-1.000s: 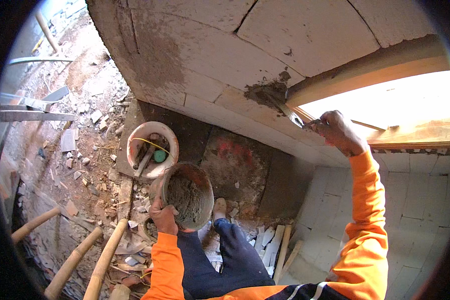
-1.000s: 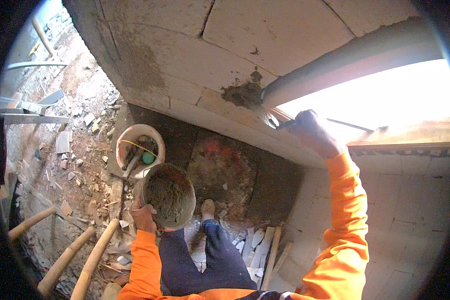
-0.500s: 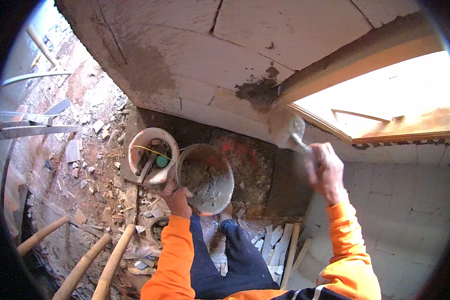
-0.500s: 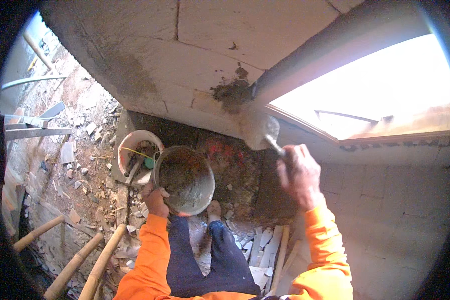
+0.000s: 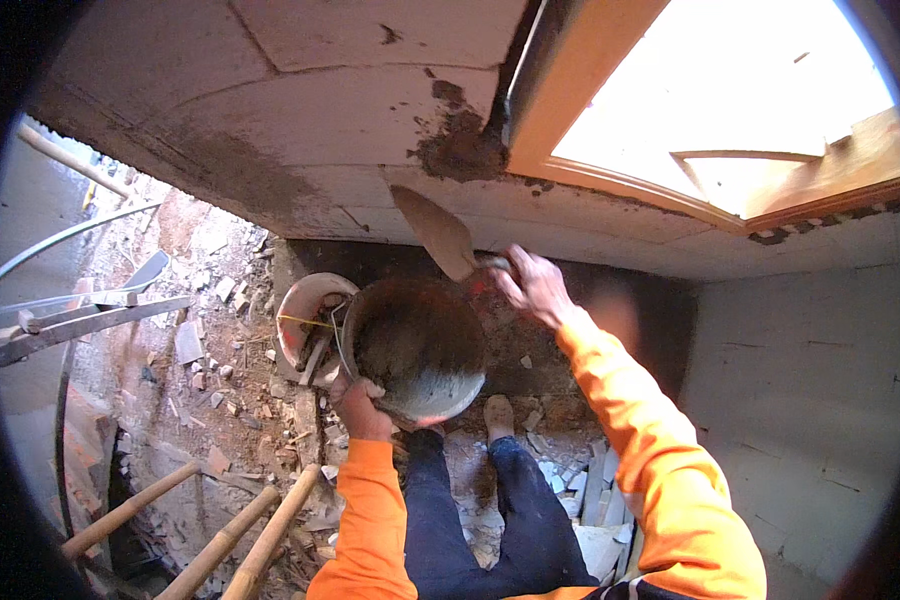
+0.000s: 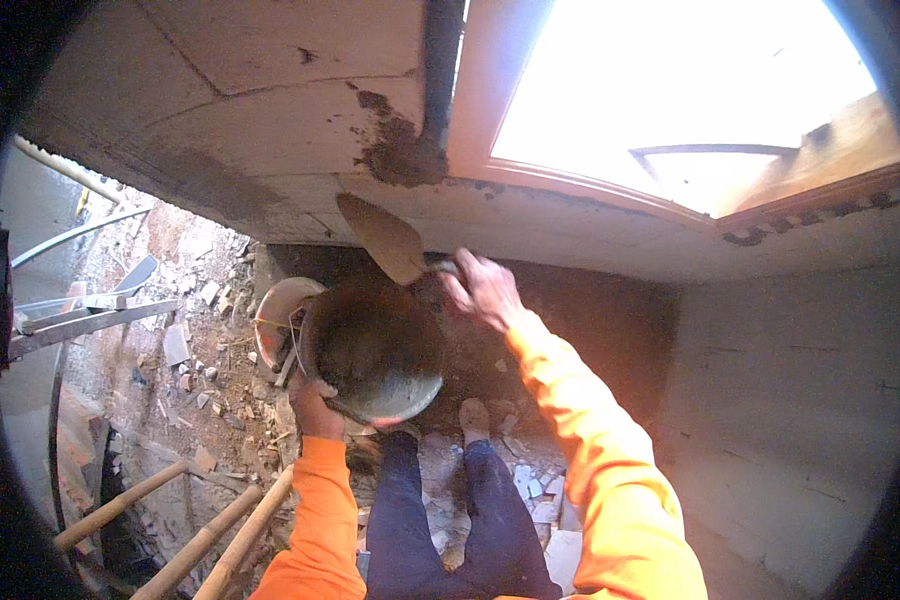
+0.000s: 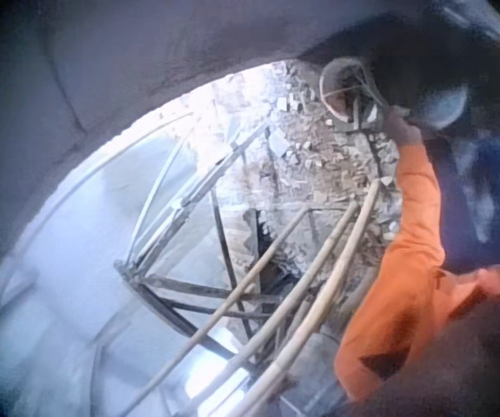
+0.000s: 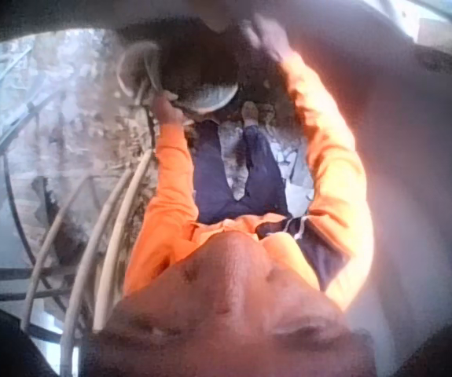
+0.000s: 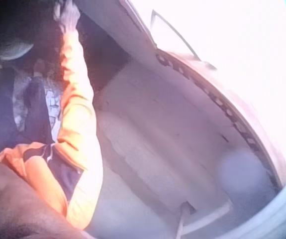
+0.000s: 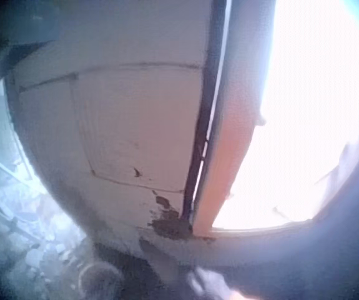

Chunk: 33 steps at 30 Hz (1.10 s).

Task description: The person applies mortar to the edges of a window frame and the adjacent masonry wall using a trowel.

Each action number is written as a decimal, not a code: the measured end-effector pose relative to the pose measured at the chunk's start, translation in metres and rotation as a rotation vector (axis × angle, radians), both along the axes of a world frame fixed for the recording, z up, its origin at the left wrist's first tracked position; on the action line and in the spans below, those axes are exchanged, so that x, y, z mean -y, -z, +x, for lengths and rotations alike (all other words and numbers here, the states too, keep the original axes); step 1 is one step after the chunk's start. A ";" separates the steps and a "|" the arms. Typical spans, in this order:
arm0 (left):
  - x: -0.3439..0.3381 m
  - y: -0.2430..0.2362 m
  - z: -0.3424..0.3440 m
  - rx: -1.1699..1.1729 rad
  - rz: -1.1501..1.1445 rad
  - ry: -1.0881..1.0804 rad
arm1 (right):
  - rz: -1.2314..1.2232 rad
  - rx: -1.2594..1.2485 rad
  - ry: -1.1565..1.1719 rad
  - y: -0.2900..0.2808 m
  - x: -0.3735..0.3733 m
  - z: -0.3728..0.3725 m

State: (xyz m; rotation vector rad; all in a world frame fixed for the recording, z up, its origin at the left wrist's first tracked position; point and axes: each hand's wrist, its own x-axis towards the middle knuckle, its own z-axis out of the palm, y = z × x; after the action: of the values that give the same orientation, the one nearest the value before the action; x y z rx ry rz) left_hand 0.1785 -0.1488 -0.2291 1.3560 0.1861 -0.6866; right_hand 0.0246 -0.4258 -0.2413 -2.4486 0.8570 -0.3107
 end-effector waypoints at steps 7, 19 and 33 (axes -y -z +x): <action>-0.055 0.049 -0.037 0.029 0.163 -0.110 | -0.012 0.308 0.015 0.021 0.042 0.022; -0.067 0.054 -0.139 -0.139 -0.027 -0.264 | -0.456 -0.079 0.110 -0.024 0.070 -0.069; -0.065 0.003 -0.161 -0.116 -0.059 -0.353 | -0.216 -0.004 -0.248 -0.182 -0.002 -0.088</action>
State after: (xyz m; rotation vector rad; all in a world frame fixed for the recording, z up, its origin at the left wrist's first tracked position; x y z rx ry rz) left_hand 0.0177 -0.0833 -0.2318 1.1887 0.4824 -0.4686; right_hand -0.0633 -0.4235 -0.0591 -2.7214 0.5350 -0.3209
